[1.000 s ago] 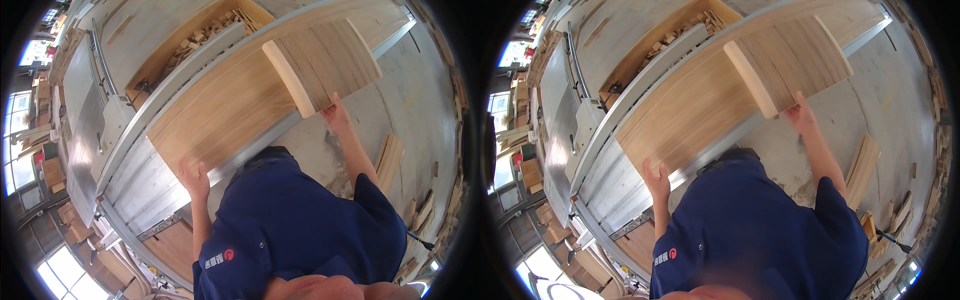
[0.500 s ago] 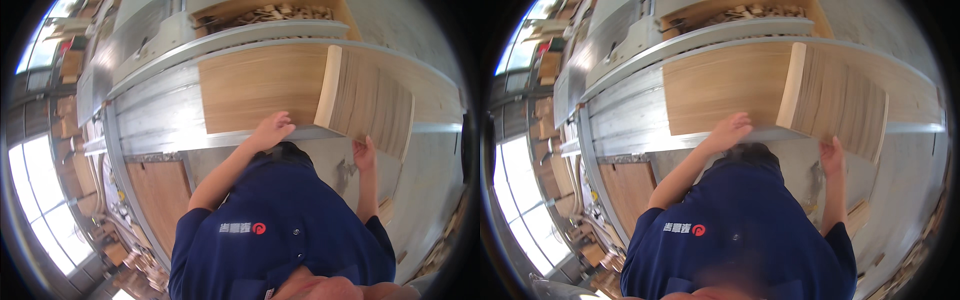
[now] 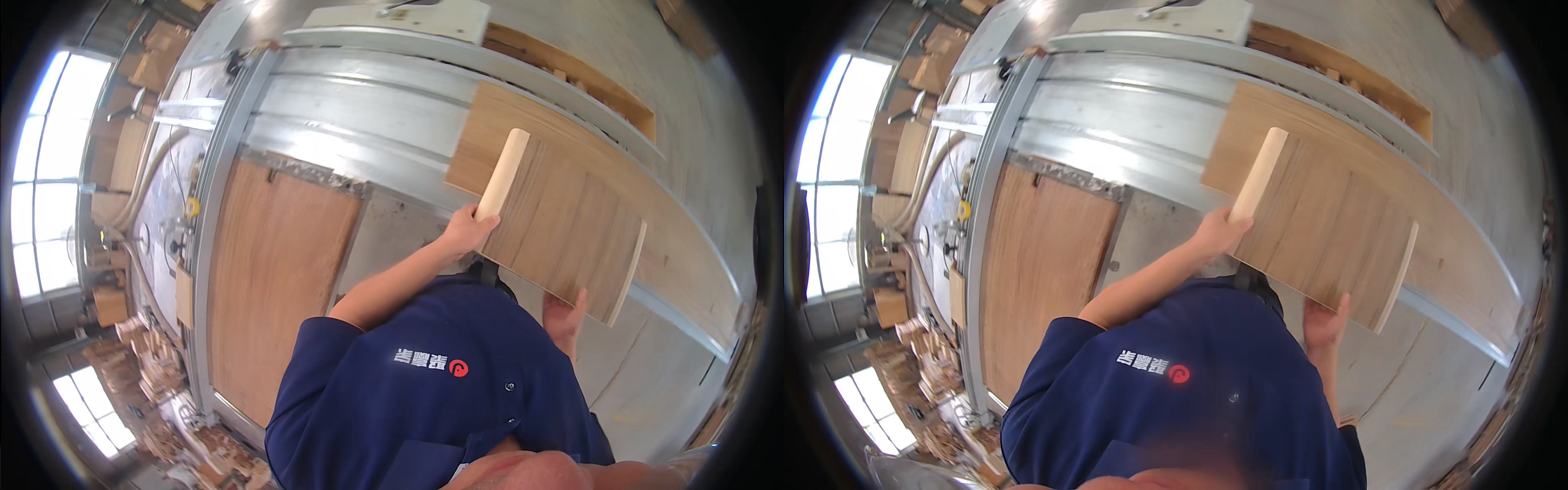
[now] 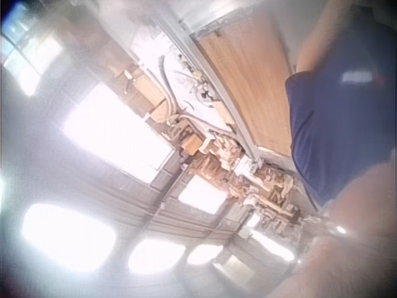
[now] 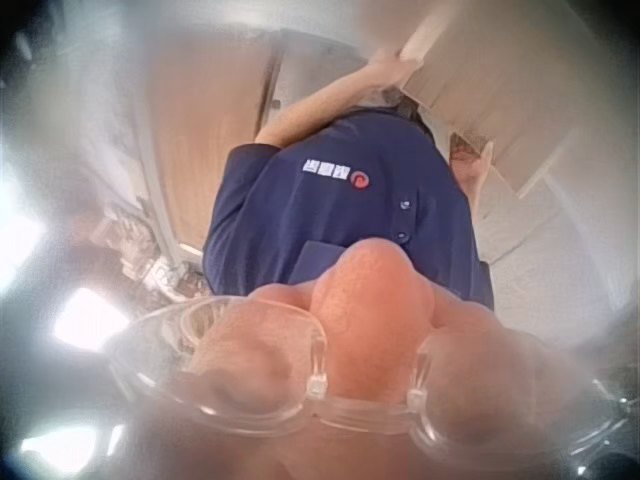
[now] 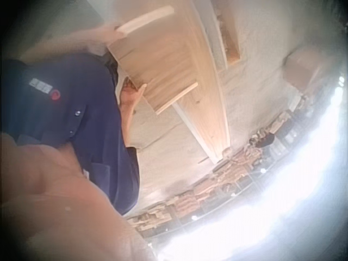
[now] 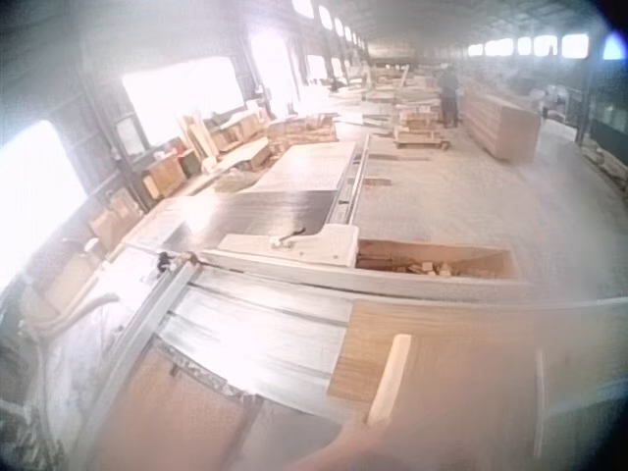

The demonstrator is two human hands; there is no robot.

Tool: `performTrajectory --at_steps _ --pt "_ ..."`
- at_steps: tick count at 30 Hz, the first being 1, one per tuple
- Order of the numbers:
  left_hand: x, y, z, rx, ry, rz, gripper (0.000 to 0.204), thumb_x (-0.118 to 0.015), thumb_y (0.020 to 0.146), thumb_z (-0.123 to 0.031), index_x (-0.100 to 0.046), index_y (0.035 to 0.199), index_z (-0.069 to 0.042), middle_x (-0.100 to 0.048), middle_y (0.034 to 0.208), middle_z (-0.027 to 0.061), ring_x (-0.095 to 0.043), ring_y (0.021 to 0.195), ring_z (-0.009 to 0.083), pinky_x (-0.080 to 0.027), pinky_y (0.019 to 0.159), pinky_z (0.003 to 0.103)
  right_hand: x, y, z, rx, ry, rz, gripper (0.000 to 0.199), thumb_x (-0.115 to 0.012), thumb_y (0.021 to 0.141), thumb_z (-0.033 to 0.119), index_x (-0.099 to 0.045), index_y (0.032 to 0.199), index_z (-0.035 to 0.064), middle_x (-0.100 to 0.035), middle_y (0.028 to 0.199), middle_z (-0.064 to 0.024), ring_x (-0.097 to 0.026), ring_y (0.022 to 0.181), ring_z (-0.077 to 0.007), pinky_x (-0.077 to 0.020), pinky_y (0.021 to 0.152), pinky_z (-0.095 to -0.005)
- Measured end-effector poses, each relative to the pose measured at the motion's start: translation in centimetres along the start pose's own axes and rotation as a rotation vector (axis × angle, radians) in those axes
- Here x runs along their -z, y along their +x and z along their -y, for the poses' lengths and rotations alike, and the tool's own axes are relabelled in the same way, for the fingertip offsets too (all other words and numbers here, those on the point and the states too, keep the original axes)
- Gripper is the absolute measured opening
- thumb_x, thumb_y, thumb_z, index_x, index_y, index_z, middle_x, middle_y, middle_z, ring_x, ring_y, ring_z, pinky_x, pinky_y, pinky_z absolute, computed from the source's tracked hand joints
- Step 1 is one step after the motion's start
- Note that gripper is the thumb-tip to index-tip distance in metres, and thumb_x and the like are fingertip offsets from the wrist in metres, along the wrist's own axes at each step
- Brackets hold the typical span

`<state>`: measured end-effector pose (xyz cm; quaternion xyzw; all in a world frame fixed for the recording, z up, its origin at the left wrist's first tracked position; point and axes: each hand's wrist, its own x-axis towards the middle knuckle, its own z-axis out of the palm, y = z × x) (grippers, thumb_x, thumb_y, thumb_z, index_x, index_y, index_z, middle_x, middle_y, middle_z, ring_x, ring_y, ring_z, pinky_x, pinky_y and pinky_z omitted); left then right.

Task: The person retrieves a piece of wood from a stack, cuts it on a machine, and fits it onto a wooden board. They then assemble and test various wooden pieces together and place a large wooden board onto the machine table.

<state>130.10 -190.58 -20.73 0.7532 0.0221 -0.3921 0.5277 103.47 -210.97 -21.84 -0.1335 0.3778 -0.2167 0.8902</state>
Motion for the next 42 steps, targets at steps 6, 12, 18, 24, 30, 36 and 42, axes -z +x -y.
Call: performTrajectory --at_steps 6,12,18,24,30,36,42 --pt "13.0 -5.8 7.8 -0.075 0.004 -0.264 0.056 -0.073 0.091 -0.032 -0.064 0.128 0.008 -0.074 0.112 0.0203 -0.072 0.102 0.028 -0.057 0.088 0.04 1.1 1.3 -3.7 0.069 -0.156 -0.165 0.039 -0.063 0.104 0.03 -0.061 0.132 0.004 -0.068 0.13 -0.0111 -0.064 0.122 -0.0283 -0.0572 0.101 -0.046" --pt "24.0 -14.6 20.4 0.015 -0.26 -0.516 0.046 -0.073 0.094 -0.029 -0.067 0.122 0.008 -0.074 0.101 0.0119 -0.069 0.086 0.0149 -0.057 0.076 0.032 -10.5 3.4 -15.4 -0.192 -0.45 0.022 0.039 -0.066 0.103 0.026 -0.058 0.136 0.0064 -0.065 0.134 -0.0079 -0.062 0.123 -0.0242 -0.0512 0.106 -0.0424" --pt "27.4 -25.6 30.5 0.086 -0.635 -0.938 0.039 -0.07 0.1 -0.031 -0.069 0.11 0.007 -0.072 0.097 0.0069 -0.065 0.082 0.0126 -0.054 0.072 0.031 -17.8 6.6 -30.0 -0.653 -0.769 0.418 0.042 -0.065 0.103 0.025 -0.055 0.139 0.0067 -0.063 0.138 -0.0068 -0.06 0.124 -0.0232 -0.0486 0.109 -0.0417" --pt "25.9 -35.5 42.2 0.093 -0.702 -1.302 0.035 -0.066 0.104 -0.035 -0.071 0.101 0.0 -0.062 0.087 -0.0036 -0.053 0.081 0.0082 -0.045 0.07 0.03 -18.7 2.8 -43.4 -1.041 -1.056 0.72 0.036 -0.063 0.105 0.022 -0.058 0.133 -0.0005 -0.064 0.128 -0.0114 -0.062 0.116 -0.0243 -0.0501 0.107 -0.0419" --pt "27.9 -38.4 43.0 0.609 0.66 -1.457 0.056 -0.06 0.101 -0.042 -0.066 0.118 0.011 -0.068 0.122 0.0227 -0.063 0.116 0.0378 -0.049 0.099 0.045 -18.6 -3.0 -48.6 -1.129 -1.512 1.015 0.035 -0.069 0.1 0.034 -0.071 0.114 0.0018 -0.072 0.108 -0.0118 -0.07 0.096 -0.0234 -0.0606 0.083 -0.0378" --pt "30.7 -31.2 37.2 0.683 0.651 -1.374 0.067 -0.051 0.104 -0.044 -0.047 0.15 0.004 -0.047 0.155 0.0238 -0.039 0.147 0.0415 -0.03 0.119 0.059 -20.8 0.1 -36.7 -0.003 -1.771 1.334 0.042 -0.068 0.096 0.035 -0.07 0.12 0.001 -0.074 0.118 -0.0188 -0.071 0.109 -0.0336 -0.0553 0.095 -0.0422" --pt "30.5 -18.3 27.4 -0.213 0.787 -1.163 0.056 -0.063 0.1 -0.03 -0.053 0.142 0.005 -0.048 0.154 0.0247 -0.038 0.146 0.0436 -0.031 0.119 0.056 -14.7 5.9 -15.8 0.468 -2.035 0.562 0.046 -0.067 0.097 0.037 -0.066 0.127 0.0027 -0.071 0.126 -0.0197 -0.068 0.115 -0.0355 -0.053 0.1 -0.0426"
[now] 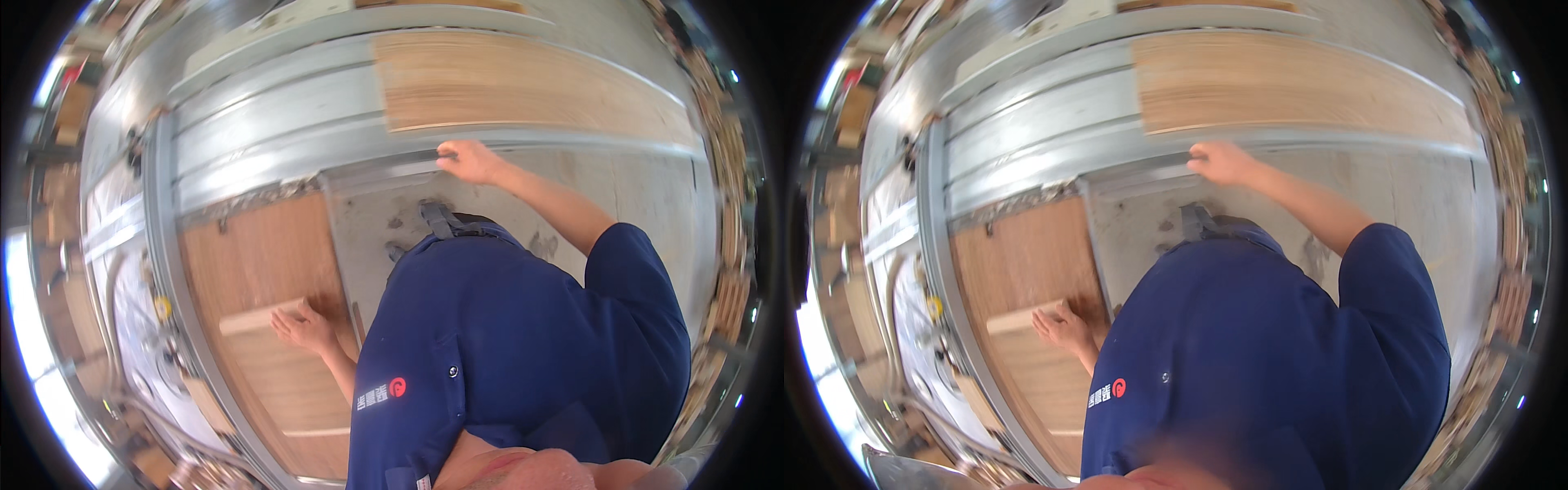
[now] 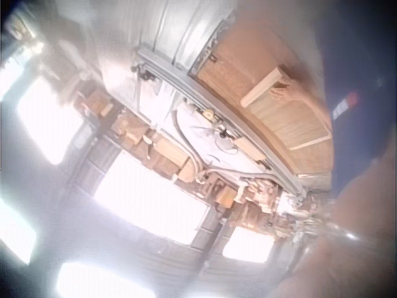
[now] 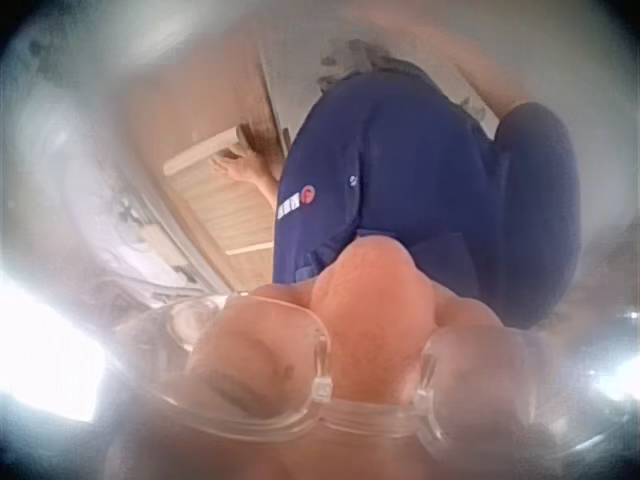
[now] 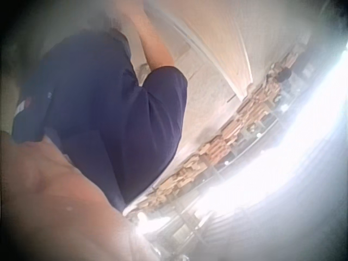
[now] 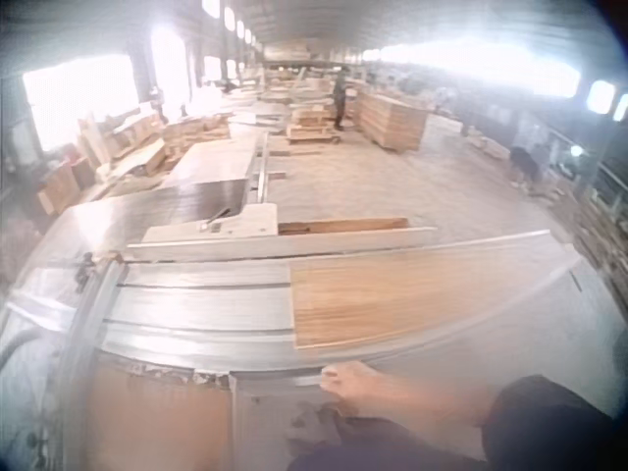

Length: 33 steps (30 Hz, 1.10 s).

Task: The person retrieves a piece of wood from a stack, cuts it on a machine, and fits it onto a wooden board. They then assemble and test various wooden pieces together and place a large wooden board onto the machine table.

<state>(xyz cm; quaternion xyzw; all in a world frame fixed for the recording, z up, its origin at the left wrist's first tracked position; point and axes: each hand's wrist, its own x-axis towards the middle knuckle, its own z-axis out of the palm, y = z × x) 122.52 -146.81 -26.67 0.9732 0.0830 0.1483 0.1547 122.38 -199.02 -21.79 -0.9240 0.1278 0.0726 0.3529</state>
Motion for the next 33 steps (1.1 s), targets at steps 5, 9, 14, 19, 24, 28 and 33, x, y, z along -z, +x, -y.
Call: performTrajectory --at_steps 5,9,14,19,24,28,33 --pt "-5.7 6.0 -15.7 -0.417 -0.352 0.166 0.055 -0.069 0.096 -0.021 -0.053 0.141 0.005 -0.049 0.153 0.0236 -0.039 0.145 0.0432 -0.032 0.119 0.055 10.1 -7.0 -12.9 -0.249 -0.304 -0.14 0.054 -0.065 0.097 0.043 -0.064 0.132 0.0026 -0.065 0.135 -0.0217 -0.059 0.129 -0.0386 -0.0465 0.11 -0.0464" --pt "-7.8 5.4 -27.6 -0.757 -0.363 0.387 0.056 -0.07 0.094 -0.023 -0.054 0.141 0.003 -0.049 0.154 0.0209 -0.038 0.146 0.0416 -0.031 0.12 0.054 17.1 -11.9 -23.7 -0.538 -0.298 -0.264 0.063 -0.064 0.098 0.047 -0.056 0.142 0.0035 -0.057 0.146 -0.024 -0.053 0.137 -0.0401 -0.0439 0.113 -0.0469" --pt "-12.6 0.9 -39.4 -0.873 -0.283 0.551 0.061 -0.07 0.094 -0.032 -0.053 0.144 -0.001 -0.045 0.157 0.0193 -0.034 0.15 0.0387 -0.023 0.123 0.057 25.2 -13.4 -38.8 -0.671 -0.292 -0.401 0.079 -0.065 0.096 0.052 -0.043 0.154 0.0041 -0.043 0.159 -0.0228 -0.041 0.147 -0.038 -0.0384 0.118 -0.0466" --pt "-16.3 -4.5 -48.8 -0.79 0.018 0.603 0.072 -0.063 0.095 -0.047 -0.047 0.152 -0.006 -0.033 0.166 0.0189 -0.018 0.157 0.0387 -0.009 0.123 0.067 30.4 -13.3 -46.6 -0.502 -0.423 -0.387 0.085 -0.071 0.092 0.052 -0.043 0.154 0.0016 -0.04 0.161 -0.0224 -0.037 0.149 -0.0384 -0.0351 0.121 -0.0474" --pt "-15.4 -6.3 -52.9 -0.596 0.029 0.56 0.081 -0.062 0.093 -0.054 -0.042 0.156 -0.006 -0.028 0.168 0.0199 -0.011 0.158 0.043 -0.006 0.121 0.072 32.3 -12.9 -45.6 -0.444 -0.4 -0.236 0.087 -0.082 0.083 0.037 -0.043 0.154 0.0049 -0.045 0.157 -0.0224 -0.04 0.147 -0.0386 -0.0347 0.121 -0.0485" --pt "-16.0 -6.8 -52.7 -0.577 0.044 0.536 0.083 -0.063 0.092 -0.055 -0.041 0.157 -0.007 -0.026 0.168 0.0194 -0.012 0.158 0.0428 -0.004 0.122 0.071 32.8 -14.5 -45.7 -0.255 -0.467 -0.119 0.099 -0.087 0.073 0.027 -0.039 0.156 0.0019 -0.036 0.163 -0.0238 -0.033 0.152 -0.0402 -0.0275 0.125 -0.0498" --pt "-14.4 -7.3 -51.7 -0.494 -0.041 0.53 0.083 -0.065 0.091 -0.052 -0.042 0.156 -0.006 -0.027 0.167 0.0195 -0.012 0.158 0.0418 -0.006 0.123 0.07 32.3 -15.2 -48.6 -0.134 -0.546 -0.078 0.101 -0.089 0.07 0.026 -0.041 0.156 0.0013 -0.035 0.163 -0.0271 -0.033 0.151 -0.0407 -0.0294 0.124 -0.0492"
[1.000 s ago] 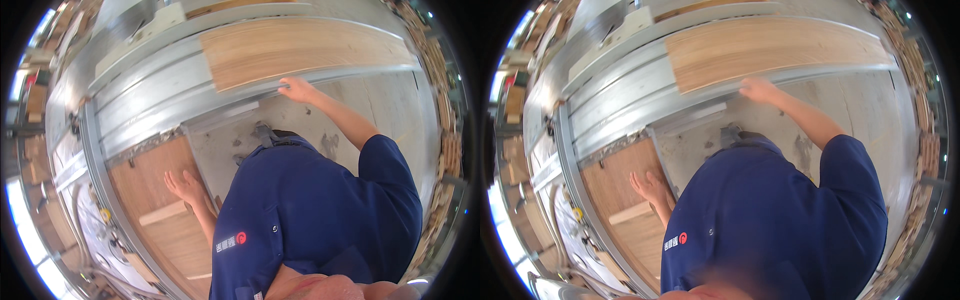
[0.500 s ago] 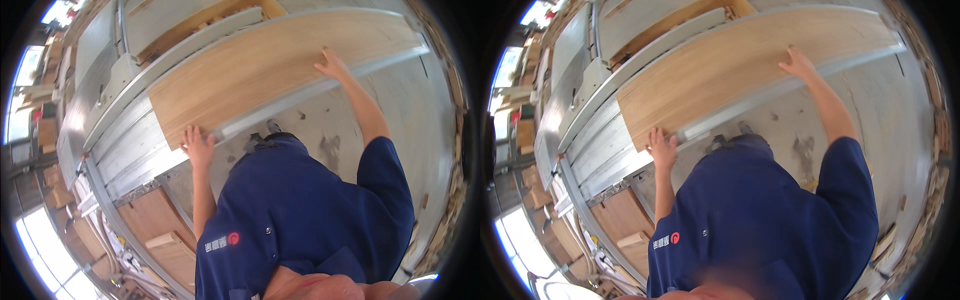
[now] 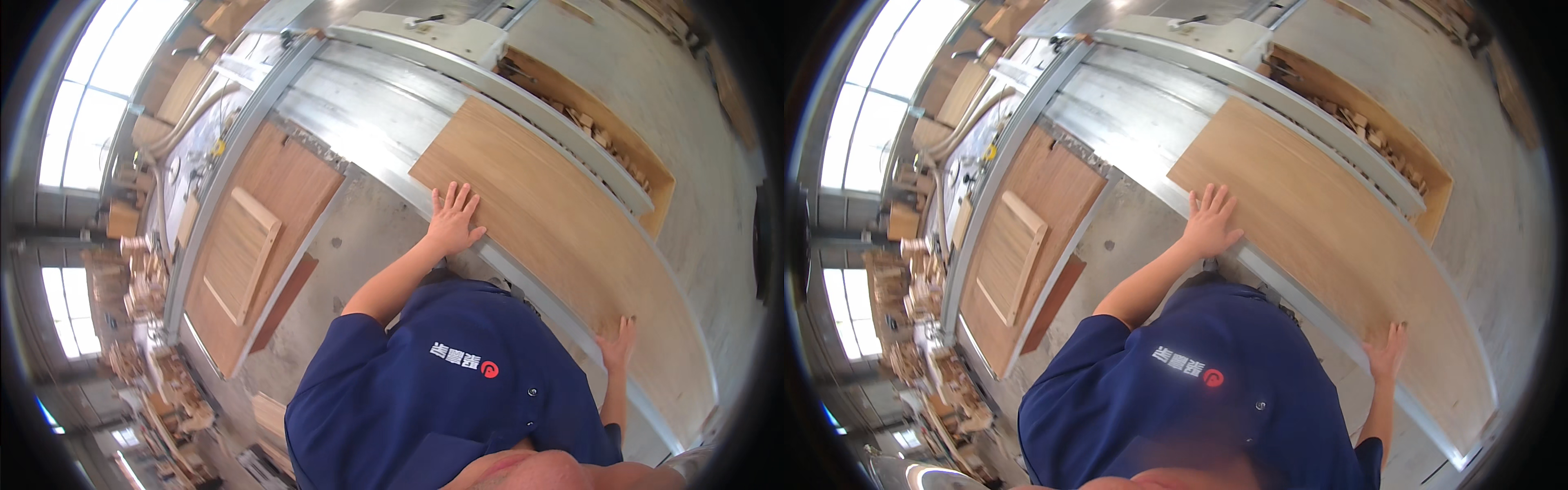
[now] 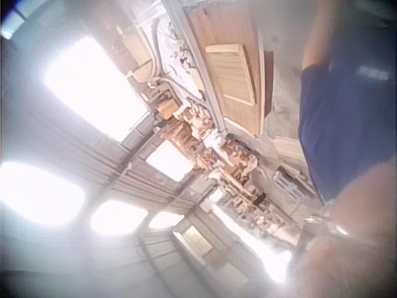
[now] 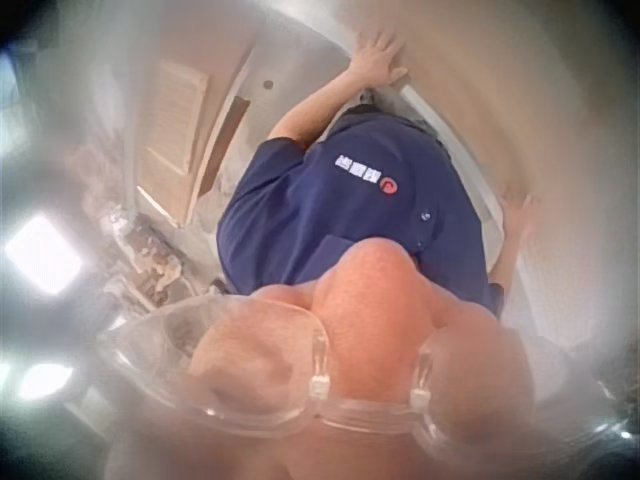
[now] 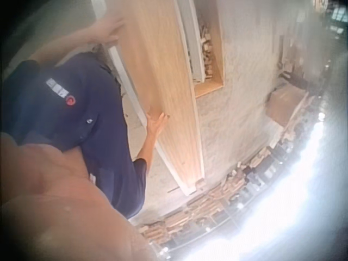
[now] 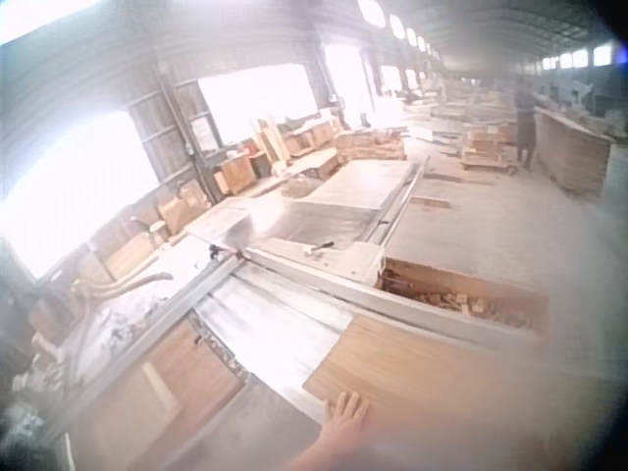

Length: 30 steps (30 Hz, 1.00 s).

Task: The person retrieves a piece of wood from a stack, cuts it on a machine, and fits it onto a wooden board. They then assemble and test various wooden pieces together and place a large wooden board onto the machine table.

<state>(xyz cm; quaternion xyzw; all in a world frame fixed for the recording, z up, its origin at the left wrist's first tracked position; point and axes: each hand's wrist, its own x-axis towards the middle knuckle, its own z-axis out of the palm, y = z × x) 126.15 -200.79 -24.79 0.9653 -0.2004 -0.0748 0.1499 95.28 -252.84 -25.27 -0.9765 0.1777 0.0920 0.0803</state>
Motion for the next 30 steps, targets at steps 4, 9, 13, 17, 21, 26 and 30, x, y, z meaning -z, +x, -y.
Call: performTrajectory --at_steps 4,9,13,17,21,26,30 --pt "0.6 -0.3 3.4 0.021 -0.011 -0.035 0.081 -0.064 0.091 -0.051 -0.043 0.155 -0.006 -0.027 0.168 0.0189 -0.012 0.158 0.0411 -0.007 0.123 0.069 0.3 0.2 5.8 -0.041 0.074 0.029 0.097 -0.09 0.069 0.028 -0.047 0.152 0.0008 -0.037 0.16 -0.0299 -0.035 0.15 -0.0432 -0.0311 0.123 -0.0494" --pt "3.0 1.8 9.8 0.246 -0.042 -0.045 0.083 -0.061 0.092 -0.053 -0.04 0.157 -0.005 -0.024 0.17 0.0173 -0.011 0.159 0.0368 -0.01 0.124 0.066 -0.3 3.0 14.3 0.012 0.126 0.004 0.096 -0.091 0.068 0.032 -0.05 0.151 0.0041 -0.038 0.159 -0.0299 -0.034 0.149 -0.0456 -0.0304 0.122 -0.0538" --pt "5.6 3.6 16.6 0.389 0.009 -0.068 0.087 -0.06 0.094 -0.056 -0.036 0.159 -0.003 -0.022 0.171 0.0164 -0.01 0.16 0.0364 -0.011 0.124 0.065 0.2 5.8 25.7 0.069 0.152 -0.012 0.09 -0.089 0.071 0.036 -0.053 0.147 0.0029 -0.043 0.154 -0.0312 -0.035 0.147 -0.0465 -0.0301 0.122 -0.0552" --pt "6.4 6.4 22.6 0.575 -0.049 -0.119 0.093 -0.059 0.094 -0.061 -0.032 0.16 -0.001 -0.018 0.172 0.0191 -0.007 0.16 0.0371 -0.01 0.125 0.063 -2.1 9.3 33.3 0.332 0.203 -0.088 0.078 -0.085 0.078 0.035 -0.056 0.143 0.0013 -0.047 0.151 -0.029 -0.037 0.146 -0.0455 -0.0303 0.122 -0.0542" --pt "6.6 6.0 25.4 0.668 -0.104 -0.197 0.097 -0.061 0.092 -0.062 -0.031 0.161 -0.001 -0.016 0.171 0.0216 -0.004 0.16 0.0393 -0.009 0.127 0.058 -1.6 10.2 35.0 0.301 0.321 -0.129 0.072 -0.078 0.087 0.031 -0.052 0.146 0.0013 -0.046 0.155 -0.0252 -0.036 0.148 -0.0434 -0.0269 0.124 -0.0512" --pt "5.9 7.5 27.4 0.661 -0.105 -0.329 0.098 -0.065 0.089 -0.06 -0.033 0.159 0.0 -0.019 0.171 0.0217 -0.004 0.159 0.0411 -0.009 0.128 0.054 -10.4 3.5 12.6 -0.41 -0.548 -0.003 0.059 -0.046 0.108 0.041 -0.043 0.157 0.0083 -0.037 0.164 -0.0199 -0.032 0.152 -0.0381 -0.0202 0.127 -0.0524" --pt "6.7 8.9 29.0 0.646 -0.167 -0.354 0.096 -0.066 0.09 -0.057 -0.033 0.158 0.002 -0.019 0.17 0.0229 -0.005 0.159 0.0415 -0.009 0.129 0.05 -11.3 -8.6 -1.8 -0.917 0.334 -0.338 0.046 -0.045 0.108 0.032 -0.053 0.148 0.0105 -0.053 0.149 -0.0192 -0.053 0.133 -0.0313 -0.0426 0.107 -0.0527"
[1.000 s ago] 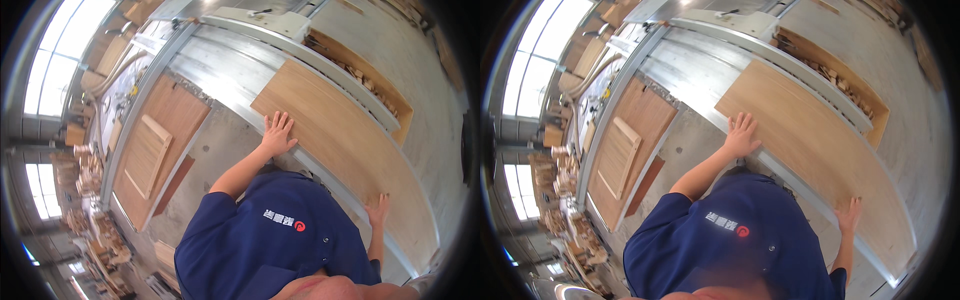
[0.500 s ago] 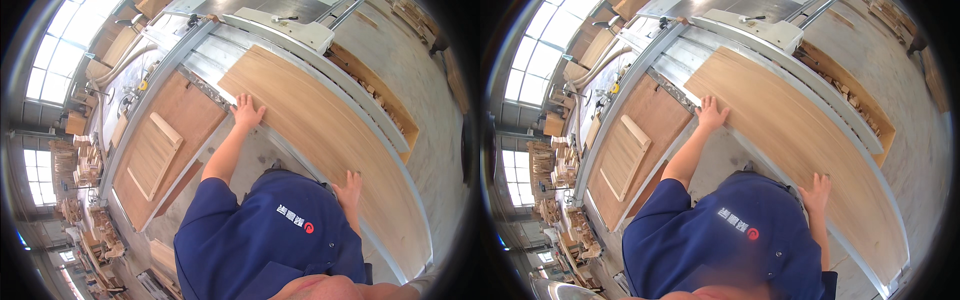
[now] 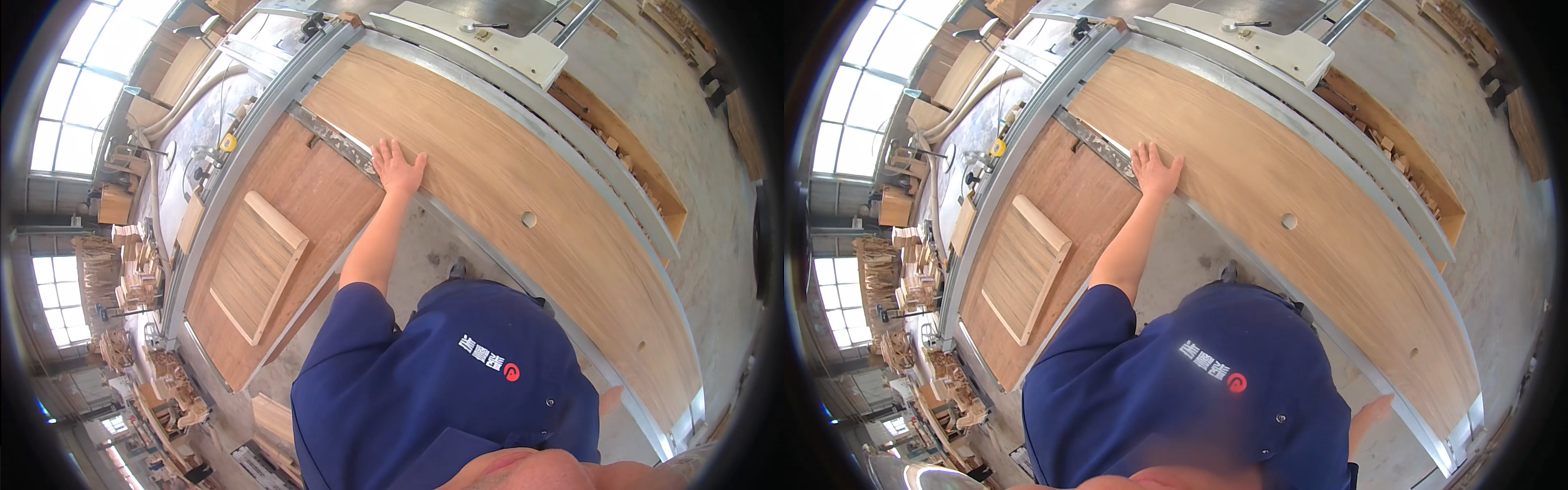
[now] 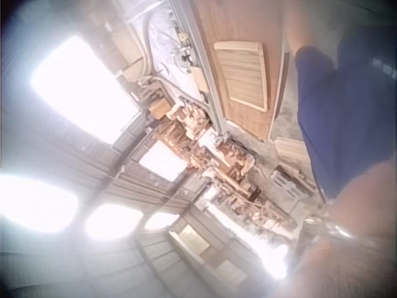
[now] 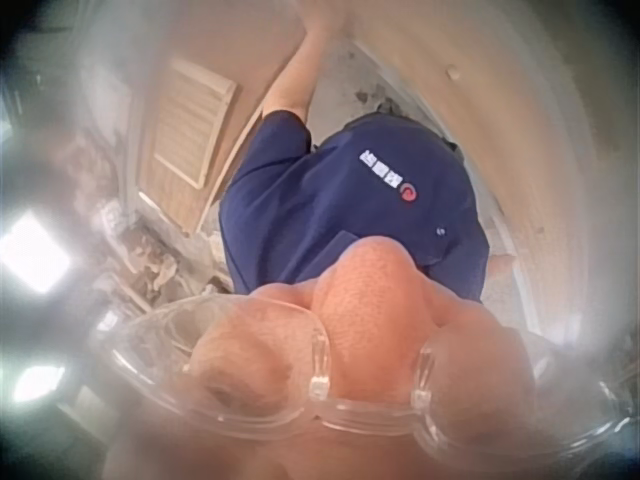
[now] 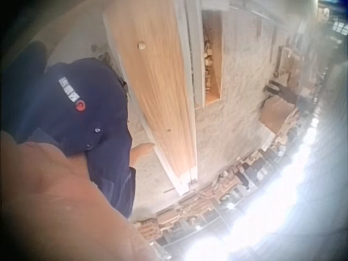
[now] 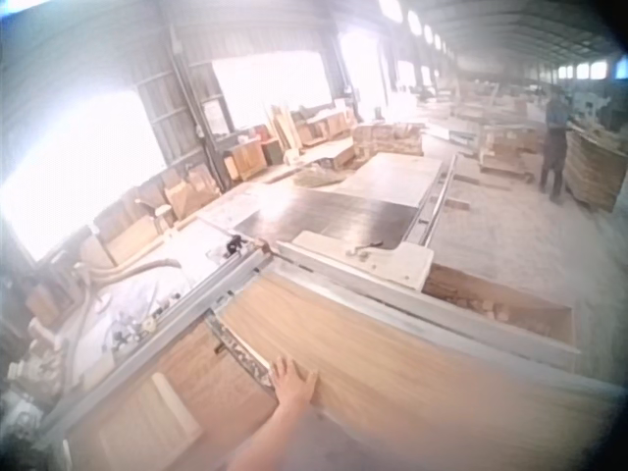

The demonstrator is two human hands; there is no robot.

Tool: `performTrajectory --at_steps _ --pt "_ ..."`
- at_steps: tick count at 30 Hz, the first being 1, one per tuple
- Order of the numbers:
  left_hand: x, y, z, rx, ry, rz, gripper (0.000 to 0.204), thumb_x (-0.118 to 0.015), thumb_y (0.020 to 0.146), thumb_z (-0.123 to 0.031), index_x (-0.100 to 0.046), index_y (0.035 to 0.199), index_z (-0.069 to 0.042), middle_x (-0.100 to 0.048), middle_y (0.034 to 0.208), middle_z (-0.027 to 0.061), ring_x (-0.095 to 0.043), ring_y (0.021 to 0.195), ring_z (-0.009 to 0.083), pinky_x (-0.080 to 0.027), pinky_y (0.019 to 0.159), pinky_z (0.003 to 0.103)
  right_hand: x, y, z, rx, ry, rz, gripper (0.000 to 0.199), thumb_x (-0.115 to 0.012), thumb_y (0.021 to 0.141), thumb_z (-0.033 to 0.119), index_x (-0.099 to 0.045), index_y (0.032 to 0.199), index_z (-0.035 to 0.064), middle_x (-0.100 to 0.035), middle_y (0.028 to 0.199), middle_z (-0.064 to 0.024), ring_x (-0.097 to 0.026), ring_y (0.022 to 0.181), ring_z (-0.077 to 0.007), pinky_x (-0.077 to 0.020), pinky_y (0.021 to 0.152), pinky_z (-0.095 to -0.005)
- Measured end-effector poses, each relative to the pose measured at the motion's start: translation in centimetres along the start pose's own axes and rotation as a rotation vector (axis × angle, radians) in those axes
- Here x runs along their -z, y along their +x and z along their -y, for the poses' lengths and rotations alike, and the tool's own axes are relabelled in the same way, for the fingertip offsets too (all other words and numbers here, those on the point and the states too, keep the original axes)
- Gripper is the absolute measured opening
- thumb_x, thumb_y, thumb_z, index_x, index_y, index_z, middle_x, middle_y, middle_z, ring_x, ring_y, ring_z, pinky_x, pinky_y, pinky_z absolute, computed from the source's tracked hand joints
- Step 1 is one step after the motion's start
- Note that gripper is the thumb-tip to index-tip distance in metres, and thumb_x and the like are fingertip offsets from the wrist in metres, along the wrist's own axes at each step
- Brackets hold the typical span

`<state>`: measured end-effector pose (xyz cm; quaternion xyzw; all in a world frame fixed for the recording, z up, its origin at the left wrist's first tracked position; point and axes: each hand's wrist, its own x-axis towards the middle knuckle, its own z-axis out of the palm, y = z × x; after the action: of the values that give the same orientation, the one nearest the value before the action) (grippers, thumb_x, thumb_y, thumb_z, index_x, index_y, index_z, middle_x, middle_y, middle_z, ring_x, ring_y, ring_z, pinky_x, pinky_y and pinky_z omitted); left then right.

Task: The person retrieves a piece of wood from a stack, cuts it on a machine, and fits it onto a wooden board. They then assemble and test various wooden pieces together and place a large wooden board onto the machine table.

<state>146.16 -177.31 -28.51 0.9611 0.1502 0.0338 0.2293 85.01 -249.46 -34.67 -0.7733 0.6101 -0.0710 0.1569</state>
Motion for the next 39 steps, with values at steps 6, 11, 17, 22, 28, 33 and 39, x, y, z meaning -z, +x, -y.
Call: performTrajectory --at_steps 6,11,17,22,28,33,39 --pt "-1.0 -0.8 -0.9 0.127 -0.125 -0.142 0.099 -0.07 0.089 -0.056 -0.033 0.156 0.007 -0.022 0.168 0.0269 -0.011 0.158 0.0403 -0.011 0.129 0.048 -1.2 0.8 0.4 -0.107 0.309 -0.002 0.042 -0.046 0.107 0.028 -0.058 0.138 0.0031 -0.059 0.136 -0.0196 -0.055 0.123 -0.028 -0.0473 0.097 -0.0457" --pt "-3.2 -2.1 -1.8 0.255 -0.163 -0.206 0.101 -0.07 0.089 -0.055 -0.029 0.156 0.008 -0.022 0.166 0.0289 -0.013 0.158 0.0393 -0.008 0.129 0.05 -3.0 5.0 2.3 -0.102 0.491 0.055 0.04 -0.047 0.106 0.024 -0.062 0.13 -0.0031 -0.064 0.125 -0.02 -0.056 0.115 -0.0253 -0.0512 0.089 -0.0398" --pt "-4.8 -2.7 -2.7 0.297 -0.119 -0.258 0.098 -0.068 0.091 -0.053 -0.028 0.158 0.006 -0.018 0.168 0.028 -0.011 0.158 0.0382 -0.002 0.128 0.052 -3.7 5.6 2.8 0.21 -0.051 0.286 0.045 -0.056 0.101 0.032 -0.066 0.126 -0.0043 -0.067 0.125 -0.0219 -0.061 0.118 -0.0324 -0.0518 0.095 -0.0449" --pt "-5.4 -2.6 -2.7 0.304 -0.142 -0.277 0.096 -0.068 0.091 -0.053 -0.029 0.158 0.004 -0.018 0.169 0.026 -0.011 0.159 0.0368 -0.001 0.128 0.051 -0.1 3.7 2.8 0.468 -0.681 0.199 0.047 -0.062 0.098 0.035 -0.068 0.126 -0.0026 -0.068 0.128 -0.0229 -0.064 0.12 -0.0349 -0.0519 0.099 -0.0466" --pt "-5.6 -2.5 -2.7 0.311 -0.095 -0.302 0.093 -0.07 0.091 -0.052 -0.034 0.157 0.003 -0.021 0.168 0.0252 -0.015 0.157 0.0364 -0.004 0.129 0.05 1.6 3.7 2.7 0.405 -0.662 0.383 0.047 -0.061 0.099 0.035 -0.069 0.124 -0.0035 -0.068 0.127 -0.0232 -0.065 0.119 -0.0359 -0.0525 0.098 -0.0471" --pt "-5.4 -2.7 -3.0 0.304 -0.097 -0.308 0.093 -0.069 0.091 -0.052 -0.033 0.157 0.004 -0.021 0.167 0.0254 -0.016 0.157 0.0362 -0.004 0.129 0.05 2.5 4.6 2.1 0.4 -0.717 0.437 0.047 -0.059 0.1 0.035 -0.069 0.123 -0.0042 -0.069 0.126 -0.0235 -0.065 0.119 -0.0367 -0.053 0.098 -0.0476" --pt "-4.9 -3.2 -4.2 0.309 -0.115 -0.286 0.093 -0.067 0.092 -0.052 -0.032 0.157 0.004 -0.02 0.168 0.0246 -0.015 0.158 0.0364 -0.004 0.129 0.049 3.2 5.5 1.2 0.383 -0.783 0.475 0.047 -0.058 0.101 0.035 -0.069 0.122 -0.005 -0.07 0.125 -0.0238 -0.066 0.118 -0.0377 -0.0536 0.097 -0.0481"
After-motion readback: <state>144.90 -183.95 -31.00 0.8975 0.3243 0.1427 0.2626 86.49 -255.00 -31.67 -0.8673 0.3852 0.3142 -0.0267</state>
